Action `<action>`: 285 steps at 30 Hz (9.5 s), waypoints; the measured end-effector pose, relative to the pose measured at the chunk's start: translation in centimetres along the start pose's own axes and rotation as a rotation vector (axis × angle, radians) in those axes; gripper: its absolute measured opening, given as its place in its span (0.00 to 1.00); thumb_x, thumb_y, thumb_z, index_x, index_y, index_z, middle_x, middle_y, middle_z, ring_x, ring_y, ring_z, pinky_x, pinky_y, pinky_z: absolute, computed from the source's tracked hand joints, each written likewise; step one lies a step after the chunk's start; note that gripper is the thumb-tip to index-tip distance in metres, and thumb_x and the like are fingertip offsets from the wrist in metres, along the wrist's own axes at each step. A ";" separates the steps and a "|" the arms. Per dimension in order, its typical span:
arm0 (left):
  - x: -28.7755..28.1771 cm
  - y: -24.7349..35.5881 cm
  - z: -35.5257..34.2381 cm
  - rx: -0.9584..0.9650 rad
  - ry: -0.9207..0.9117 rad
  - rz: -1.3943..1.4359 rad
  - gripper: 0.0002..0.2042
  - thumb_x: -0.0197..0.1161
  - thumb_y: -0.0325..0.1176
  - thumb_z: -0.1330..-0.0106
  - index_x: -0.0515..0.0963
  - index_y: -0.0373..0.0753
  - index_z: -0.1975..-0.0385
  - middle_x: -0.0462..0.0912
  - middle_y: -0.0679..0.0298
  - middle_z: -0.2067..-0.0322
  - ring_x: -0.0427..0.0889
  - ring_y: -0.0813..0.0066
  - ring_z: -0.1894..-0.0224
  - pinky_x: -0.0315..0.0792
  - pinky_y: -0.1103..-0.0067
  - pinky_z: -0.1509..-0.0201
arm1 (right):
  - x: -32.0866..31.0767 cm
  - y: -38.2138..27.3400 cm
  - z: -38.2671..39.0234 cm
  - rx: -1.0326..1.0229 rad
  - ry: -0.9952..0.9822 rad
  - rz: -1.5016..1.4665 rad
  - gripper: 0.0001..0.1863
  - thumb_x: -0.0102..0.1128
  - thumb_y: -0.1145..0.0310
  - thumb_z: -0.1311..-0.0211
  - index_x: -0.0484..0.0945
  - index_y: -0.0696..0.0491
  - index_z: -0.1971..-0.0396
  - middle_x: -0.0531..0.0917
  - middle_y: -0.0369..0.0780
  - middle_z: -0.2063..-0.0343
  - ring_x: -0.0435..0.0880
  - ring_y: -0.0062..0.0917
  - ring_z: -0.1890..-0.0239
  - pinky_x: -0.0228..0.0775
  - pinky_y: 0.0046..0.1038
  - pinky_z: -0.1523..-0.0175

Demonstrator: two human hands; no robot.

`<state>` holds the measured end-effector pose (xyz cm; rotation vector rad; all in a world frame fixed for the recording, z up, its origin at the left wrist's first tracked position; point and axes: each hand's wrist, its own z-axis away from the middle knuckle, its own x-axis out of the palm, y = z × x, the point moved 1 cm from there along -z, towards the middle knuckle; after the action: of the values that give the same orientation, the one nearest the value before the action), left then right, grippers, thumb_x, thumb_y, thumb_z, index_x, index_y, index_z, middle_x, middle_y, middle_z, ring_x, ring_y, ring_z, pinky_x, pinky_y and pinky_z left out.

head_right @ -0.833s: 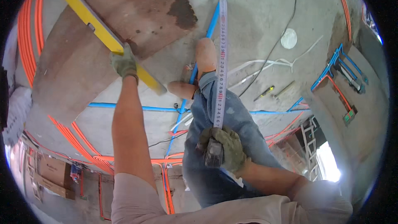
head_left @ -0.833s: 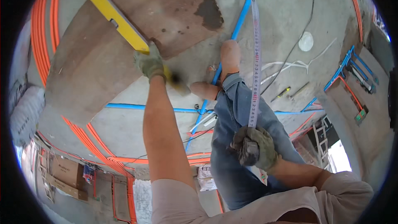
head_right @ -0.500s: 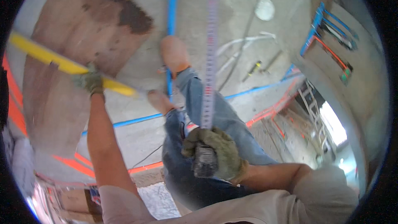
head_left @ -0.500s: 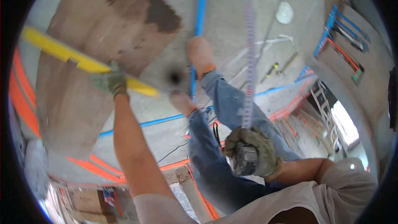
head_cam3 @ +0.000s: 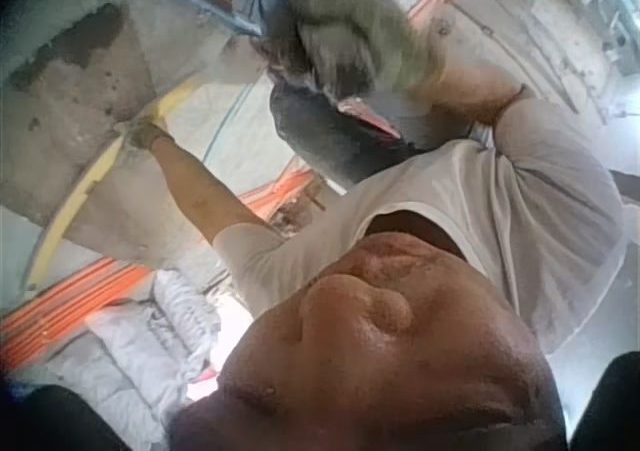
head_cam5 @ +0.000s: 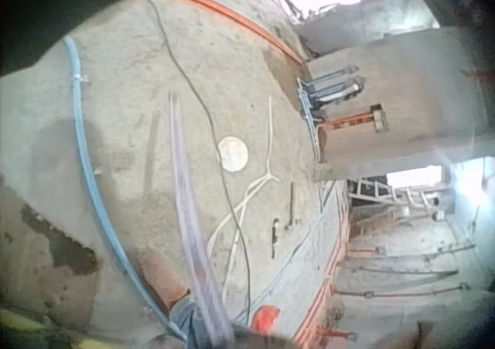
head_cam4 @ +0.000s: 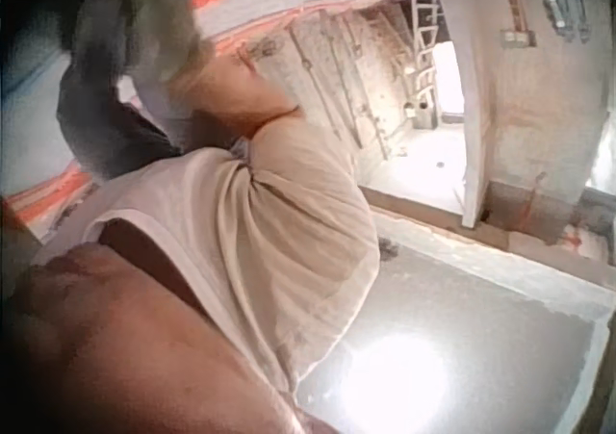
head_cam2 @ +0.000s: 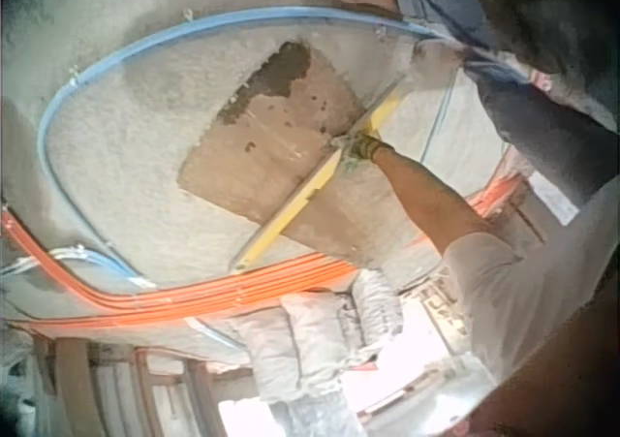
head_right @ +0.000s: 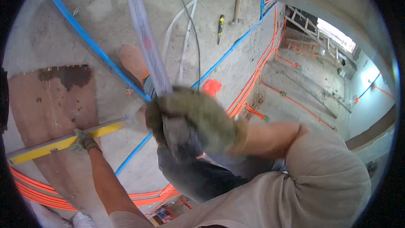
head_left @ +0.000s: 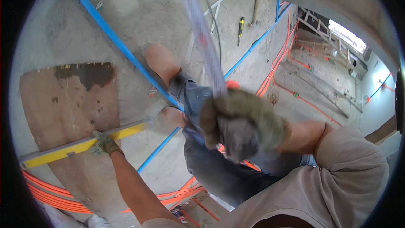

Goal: The recorder is measuring and cutting pieces of plywood on the floor using a tape measure, a spirit level, and a utility knife.

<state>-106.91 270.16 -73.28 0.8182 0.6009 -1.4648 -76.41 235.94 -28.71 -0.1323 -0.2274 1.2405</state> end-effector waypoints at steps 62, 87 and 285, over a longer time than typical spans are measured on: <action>1.2 0.1 -4.2 0.255 -0.088 -0.105 0.21 0.54 0.53 0.34 0.75 0.44 0.52 0.83 0.60 0.57 0.81 0.60 0.57 0.74 0.68 0.56 | -48.2 -3.8 -36.1 -0.255 0.199 -0.265 0.13 0.58 0.55 0.33 0.78 0.50 0.69 0.82 0.36 0.75 0.81 0.24 0.76 0.78 0.29 0.67; -2.4 4.6 2.0 0.182 0.330 -0.082 0.47 0.65 0.59 0.48 0.59 0.26 0.38 0.66 0.41 0.41 0.66 0.47 0.38 0.61 0.62 0.35 | -33.7 -8.9 -32.4 -0.533 -0.080 0.494 0.10 0.57 0.63 0.33 0.78 0.54 0.60 0.80 0.34 0.74 0.81 0.19 0.72 0.76 0.23 0.68; -6.5 8.7 1.3 0.470 0.676 0.106 0.38 0.67 0.51 0.44 0.64 0.43 0.33 0.63 0.53 0.33 0.56 0.41 0.31 0.46 0.55 0.28 | 26.8 0.6 -38.4 -1.507 -0.307 2.371 0.12 0.57 0.70 0.47 0.84 0.45 0.62 0.86 0.42 0.65 0.85 0.38 0.61 0.75 0.41 0.57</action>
<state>-98.73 272.52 -66.39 1.7227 0.7000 -1.2297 -59.44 262.43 -63.39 -1.9839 -1.5412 3.0604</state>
